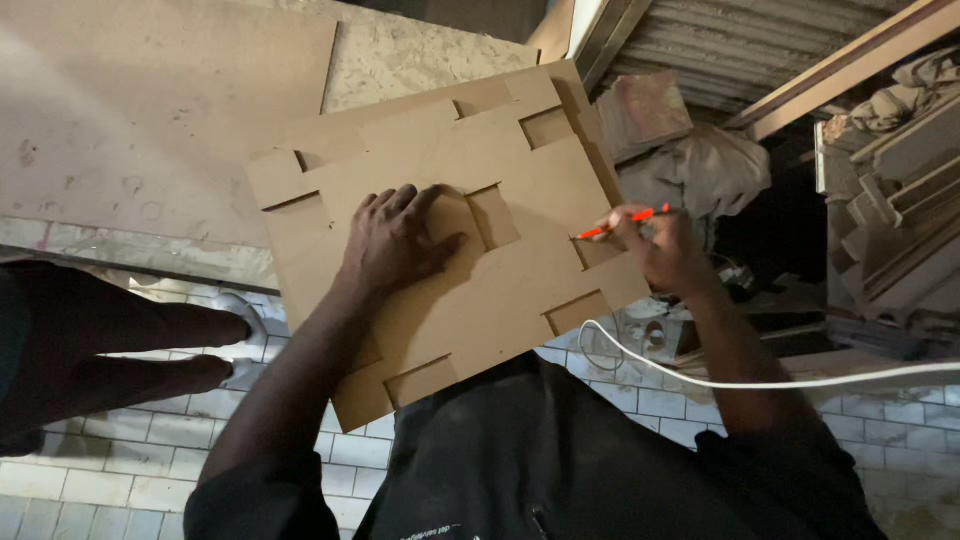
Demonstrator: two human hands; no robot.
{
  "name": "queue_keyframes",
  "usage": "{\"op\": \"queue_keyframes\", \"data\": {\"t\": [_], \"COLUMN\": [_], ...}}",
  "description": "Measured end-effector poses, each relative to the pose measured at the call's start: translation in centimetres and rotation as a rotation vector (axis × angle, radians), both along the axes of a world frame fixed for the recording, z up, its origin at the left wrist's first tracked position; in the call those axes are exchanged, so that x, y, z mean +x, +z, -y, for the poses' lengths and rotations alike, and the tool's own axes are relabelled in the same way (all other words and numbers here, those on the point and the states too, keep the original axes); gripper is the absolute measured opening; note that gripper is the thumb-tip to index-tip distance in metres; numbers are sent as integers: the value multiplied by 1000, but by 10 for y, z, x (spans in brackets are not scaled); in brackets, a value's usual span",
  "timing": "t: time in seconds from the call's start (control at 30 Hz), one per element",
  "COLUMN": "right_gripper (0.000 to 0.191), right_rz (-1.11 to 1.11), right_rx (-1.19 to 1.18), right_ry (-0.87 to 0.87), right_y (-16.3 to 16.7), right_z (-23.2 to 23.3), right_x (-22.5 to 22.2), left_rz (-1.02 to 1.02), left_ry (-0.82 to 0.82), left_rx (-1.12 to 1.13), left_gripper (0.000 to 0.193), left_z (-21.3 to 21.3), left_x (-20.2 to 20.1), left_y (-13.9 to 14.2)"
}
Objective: The person holds a notched cardboard panel on the workbench and marks its surface with a red marker, repositioning the panel and aligning it against another sheet while continuing to mark along its edges and cutouts.
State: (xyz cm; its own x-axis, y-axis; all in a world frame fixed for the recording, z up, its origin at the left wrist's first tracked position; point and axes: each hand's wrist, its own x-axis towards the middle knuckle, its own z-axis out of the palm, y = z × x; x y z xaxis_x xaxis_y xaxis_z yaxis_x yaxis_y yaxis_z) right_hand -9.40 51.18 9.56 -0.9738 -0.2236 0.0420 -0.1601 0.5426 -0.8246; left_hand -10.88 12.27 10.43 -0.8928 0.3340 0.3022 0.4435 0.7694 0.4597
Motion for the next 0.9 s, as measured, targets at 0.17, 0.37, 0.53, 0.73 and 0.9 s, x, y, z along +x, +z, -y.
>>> {"op": "queue_keyframes", "data": {"t": [0.17,0.37,0.53,0.73,0.9], "right_gripper": [29,26,28,35,40], "right_rz": [-266,-399,-387,-43,-354], "right_rx": [139,301,169,291,706], "right_ry": [28,36,148,170,-16], "right_y": [3,17,16,33,36], "right_z": [-10,-17,13,-2,-21], "right_x": [3,6,25,28,25], "left_rz": [13,-24,21,-24,-18], "left_ry": [8,0,11,14,13], "left_rx": [-17,-9,-66,-52,-38], "left_gripper": [68,66,67,67,66], "left_z": [-4,-10,-12,-12,-11], "left_x": [0,7,10,12,14], "left_y": [-5,-3,-2,-7,-10]}}
